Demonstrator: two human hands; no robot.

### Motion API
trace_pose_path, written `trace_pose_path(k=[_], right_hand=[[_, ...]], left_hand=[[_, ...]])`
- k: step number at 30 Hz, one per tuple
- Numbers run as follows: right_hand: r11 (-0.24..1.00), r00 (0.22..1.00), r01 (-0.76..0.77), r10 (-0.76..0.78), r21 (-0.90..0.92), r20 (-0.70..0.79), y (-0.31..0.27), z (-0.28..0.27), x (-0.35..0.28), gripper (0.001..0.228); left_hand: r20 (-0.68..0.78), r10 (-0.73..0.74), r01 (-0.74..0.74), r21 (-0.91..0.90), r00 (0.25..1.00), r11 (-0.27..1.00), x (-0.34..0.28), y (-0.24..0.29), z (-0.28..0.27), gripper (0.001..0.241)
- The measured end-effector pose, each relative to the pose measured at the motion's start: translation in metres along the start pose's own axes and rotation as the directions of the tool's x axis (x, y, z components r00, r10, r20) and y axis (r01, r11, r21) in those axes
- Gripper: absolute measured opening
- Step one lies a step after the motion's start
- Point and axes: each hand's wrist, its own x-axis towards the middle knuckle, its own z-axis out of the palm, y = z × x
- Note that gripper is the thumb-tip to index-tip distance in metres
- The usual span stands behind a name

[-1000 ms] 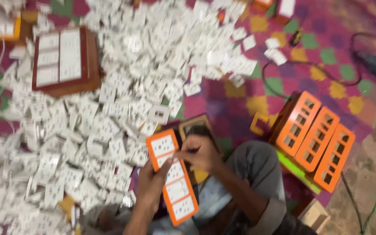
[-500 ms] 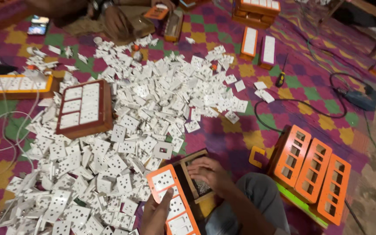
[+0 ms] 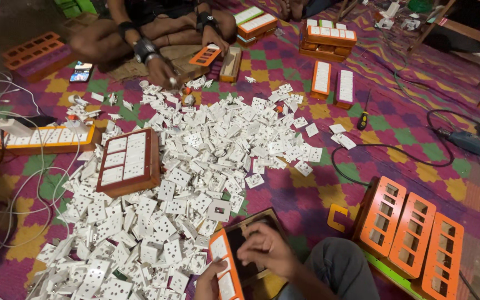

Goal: The person sits on the floor and assembles electrical sockets by inserting white plastic socket units into an orange multi-socket frame. They repeatedly pick up small metal pins from a wooden box and insert them into the back of the socket units to secure them in place.

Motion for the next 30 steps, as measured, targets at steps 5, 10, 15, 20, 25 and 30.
trace_pose_path(k=[5, 10, 15, 20, 25, 30], right_hand=[[0.982, 1.0, 0.024, -0.026, -0.189, -0.012, 0.0, 0.02, -0.008, 0.04], [0.979, 1.0, 0.017, -0.022, -0.204, -0.019, -0.004, 0.022, -0.01, 0.039], [0.988, 0.999, -0.013, 0.018, -0.156, 0.032, -0.01, 0.017, -0.011, 0.035], [0.987, 0.999, 0.012, -0.006, -0.161, 0.037, -0.008, 0.014, -0.012, 0.035], [0.979, 0.998, 0.045, -0.036, -0.198, 0.05, -0.009, 0.015, -0.012, 0.035], [0.984, 0.998, -0.033, 0.042, -0.174, 0.047, -0.018, 0.016, -0.01, 0.033]], left_hand=[[0.144, 0.03, -0.029, -0.009, 0.989, 1.0, 0.017, -0.003, -0.018, 0.057], [0.084, -0.165, 0.168, -0.031, 0.983, 0.985, 0.02, -0.005, -0.026, 0.036], [0.034, -0.161, 0.161, -0.01, 0.986, 0.987, 0.01, -0.003, -0.017, 0.034], [0.15, -0.17, 0.185, -0.092, 0.974, 0.978, -0.003, 0.0, -0.004, 0.039], [0.177, -0.181, 0.197, -0.077, 0.967, 0.977, -0.016, 0.005, 0.011, 0.052], [0.188, -0.242, 0.25, -0.021, 0.952, 0.968, -0.026, 0.011, 0.019, 0.056]])
